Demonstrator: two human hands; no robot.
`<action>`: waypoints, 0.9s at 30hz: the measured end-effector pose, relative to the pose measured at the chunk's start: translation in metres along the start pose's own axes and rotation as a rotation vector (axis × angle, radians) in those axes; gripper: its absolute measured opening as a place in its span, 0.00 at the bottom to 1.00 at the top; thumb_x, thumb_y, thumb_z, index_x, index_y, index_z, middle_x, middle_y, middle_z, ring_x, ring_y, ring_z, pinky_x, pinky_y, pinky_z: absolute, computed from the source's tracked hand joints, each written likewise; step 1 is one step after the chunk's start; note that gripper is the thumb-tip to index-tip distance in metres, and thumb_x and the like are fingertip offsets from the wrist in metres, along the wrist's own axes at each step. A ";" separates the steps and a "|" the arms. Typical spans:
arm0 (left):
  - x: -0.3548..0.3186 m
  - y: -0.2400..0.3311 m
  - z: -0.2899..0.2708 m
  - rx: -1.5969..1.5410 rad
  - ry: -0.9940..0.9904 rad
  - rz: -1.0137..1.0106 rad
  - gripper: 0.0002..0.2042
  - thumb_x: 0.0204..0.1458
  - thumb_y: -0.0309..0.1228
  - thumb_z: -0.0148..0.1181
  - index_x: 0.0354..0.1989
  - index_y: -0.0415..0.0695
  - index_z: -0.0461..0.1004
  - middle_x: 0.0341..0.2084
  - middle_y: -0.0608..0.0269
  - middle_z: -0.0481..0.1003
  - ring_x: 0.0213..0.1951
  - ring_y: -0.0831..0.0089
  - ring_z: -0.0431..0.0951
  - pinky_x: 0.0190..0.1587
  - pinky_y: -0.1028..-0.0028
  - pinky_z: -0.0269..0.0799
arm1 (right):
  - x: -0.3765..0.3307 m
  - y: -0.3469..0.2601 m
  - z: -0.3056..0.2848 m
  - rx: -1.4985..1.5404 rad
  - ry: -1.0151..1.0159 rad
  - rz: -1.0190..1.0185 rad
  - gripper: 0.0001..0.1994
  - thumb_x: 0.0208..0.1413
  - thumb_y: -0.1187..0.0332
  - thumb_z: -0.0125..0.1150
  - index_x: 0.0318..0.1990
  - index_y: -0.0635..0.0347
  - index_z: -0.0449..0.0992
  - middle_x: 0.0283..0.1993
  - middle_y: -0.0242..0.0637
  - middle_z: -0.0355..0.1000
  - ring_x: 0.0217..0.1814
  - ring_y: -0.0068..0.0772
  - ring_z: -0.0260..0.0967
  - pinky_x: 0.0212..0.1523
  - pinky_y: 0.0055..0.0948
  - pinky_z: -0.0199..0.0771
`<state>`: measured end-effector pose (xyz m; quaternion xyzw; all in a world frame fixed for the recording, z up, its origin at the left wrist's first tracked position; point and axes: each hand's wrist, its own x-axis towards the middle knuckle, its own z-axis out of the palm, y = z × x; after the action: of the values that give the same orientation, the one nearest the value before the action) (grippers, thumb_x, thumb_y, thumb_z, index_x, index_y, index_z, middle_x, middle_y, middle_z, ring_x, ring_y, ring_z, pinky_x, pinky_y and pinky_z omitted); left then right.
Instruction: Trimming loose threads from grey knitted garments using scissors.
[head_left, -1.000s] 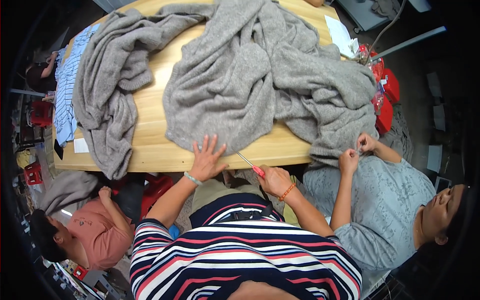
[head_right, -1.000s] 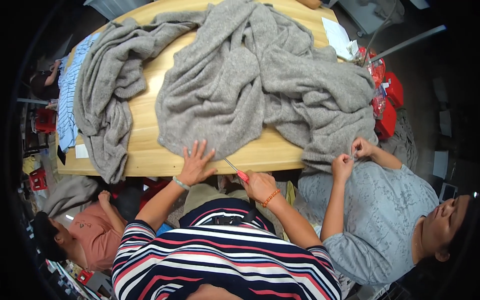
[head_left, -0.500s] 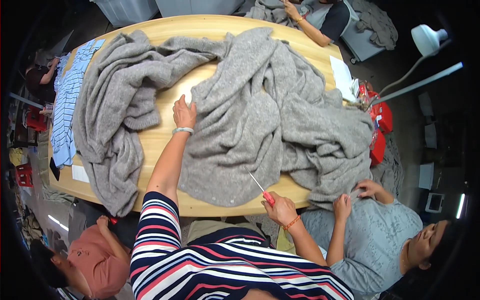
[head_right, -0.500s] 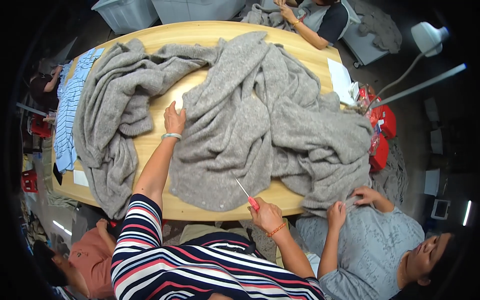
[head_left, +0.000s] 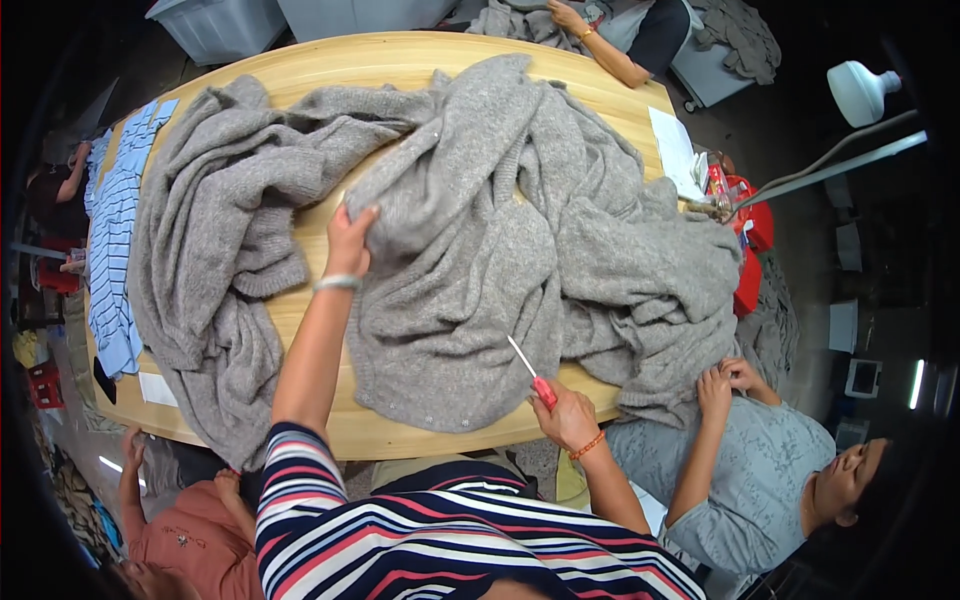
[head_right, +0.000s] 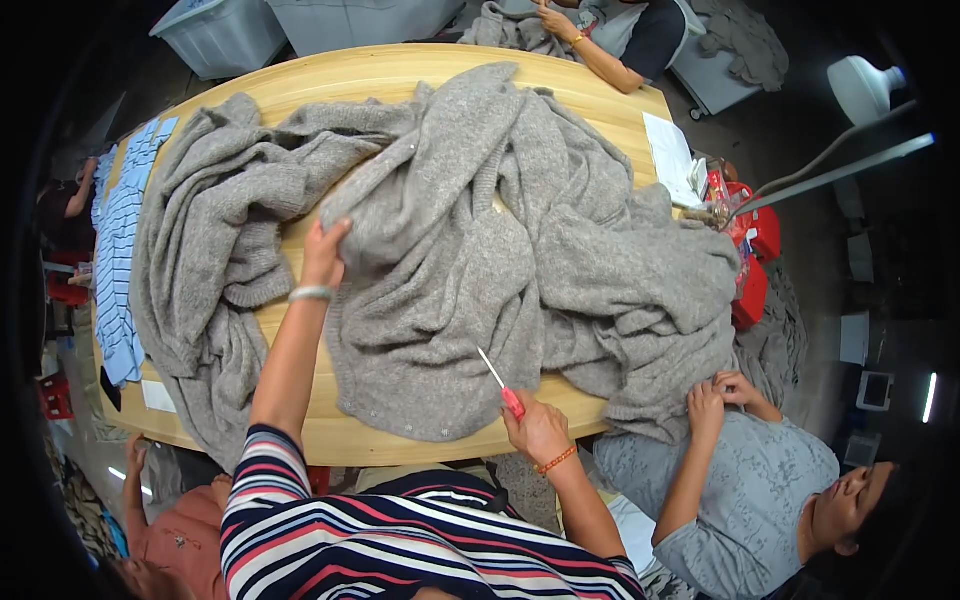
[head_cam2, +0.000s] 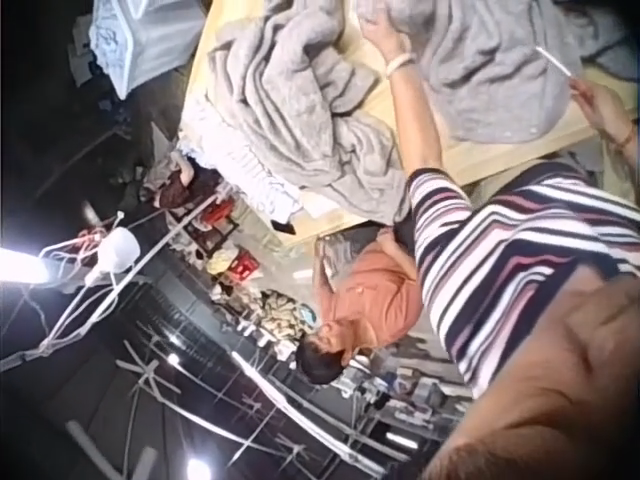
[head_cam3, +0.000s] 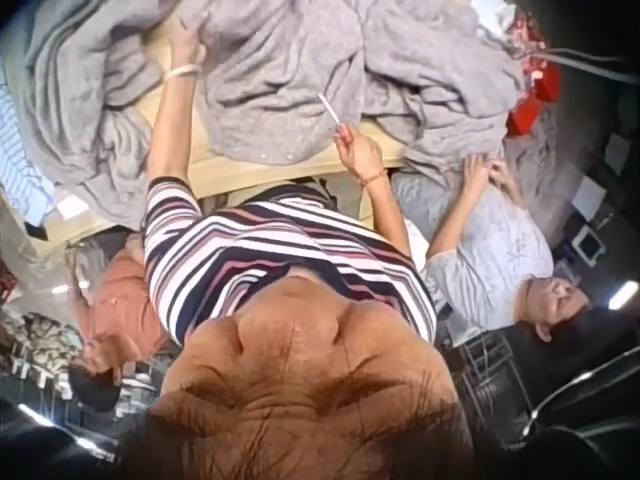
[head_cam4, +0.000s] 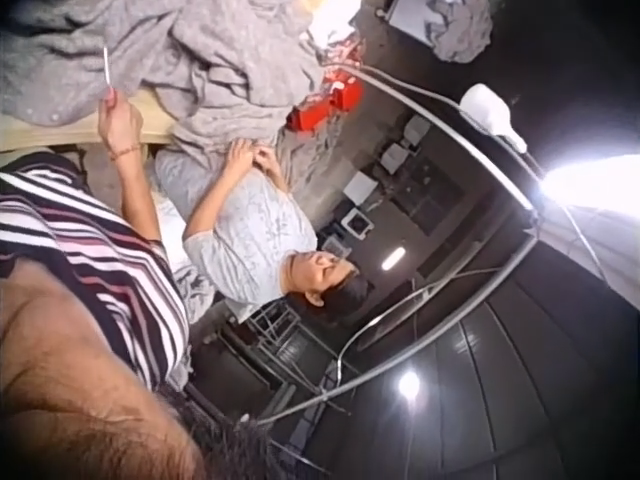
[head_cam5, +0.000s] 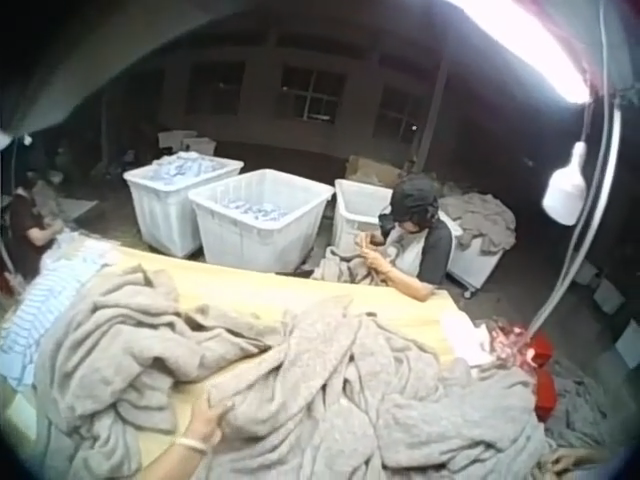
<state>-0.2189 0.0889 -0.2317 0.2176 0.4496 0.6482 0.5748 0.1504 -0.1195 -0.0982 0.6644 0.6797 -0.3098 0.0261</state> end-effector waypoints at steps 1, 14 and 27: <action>-0.039 0.016 0.021 -0.076 -0.059 -0.070 0.20 0.53 0.21 0.62 0.56 0.33 0.68 0.51 0.53 0.75 0.51 0.66 0.77 0.54 0.65 0.75 | -0.003 0.006 -0.003 0.008 0.003 0.029 0.14 0.57 0.57 0.61 0.46 0.52 0.75 0.30 0.54 0.76 0.36 0.63 0.75 0.39 0.54 0.73; -0.262 -0.153 0.013 -0.146 0.097 -0.597 0.22 0.60 0.38 0.62 0.58 0.42 0.67 0.52 0.60 0.74 0.50 0.67 0.75 0.51 0.62 0.72 | -0.056 0.013 0.009 -0.122 -0.134 -0.143 0.12 0.58 0.58 0.60 0.44 0.53 0.75 0.27 0.49 0.76 0.32 0.56 0.76 0.34 0.51 0.74; -0.280 -0.154 0.014 -0.285 0.088 -0.569 0.21 0.62 0.35 0.58 0.61 0.43 0.64 0.57 0.56 0.70 0.57 0.61 0.72 0.55 0.56 0.72 | -0.081 0.032 0.036 -0.112 -0.177 -0.259 0.13 0.58 0.59 0.60 0.43 0.56 0.75 0.29 0.52 0.76 0.33 0.56 0.76 0.35 0.50 0.75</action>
<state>-0.0550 -0.1802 -0.2872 -0.0279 0.4217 0.5268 0.7375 0.1754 -0.2098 -0.1033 0.5387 0.7710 -0.3295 0.0825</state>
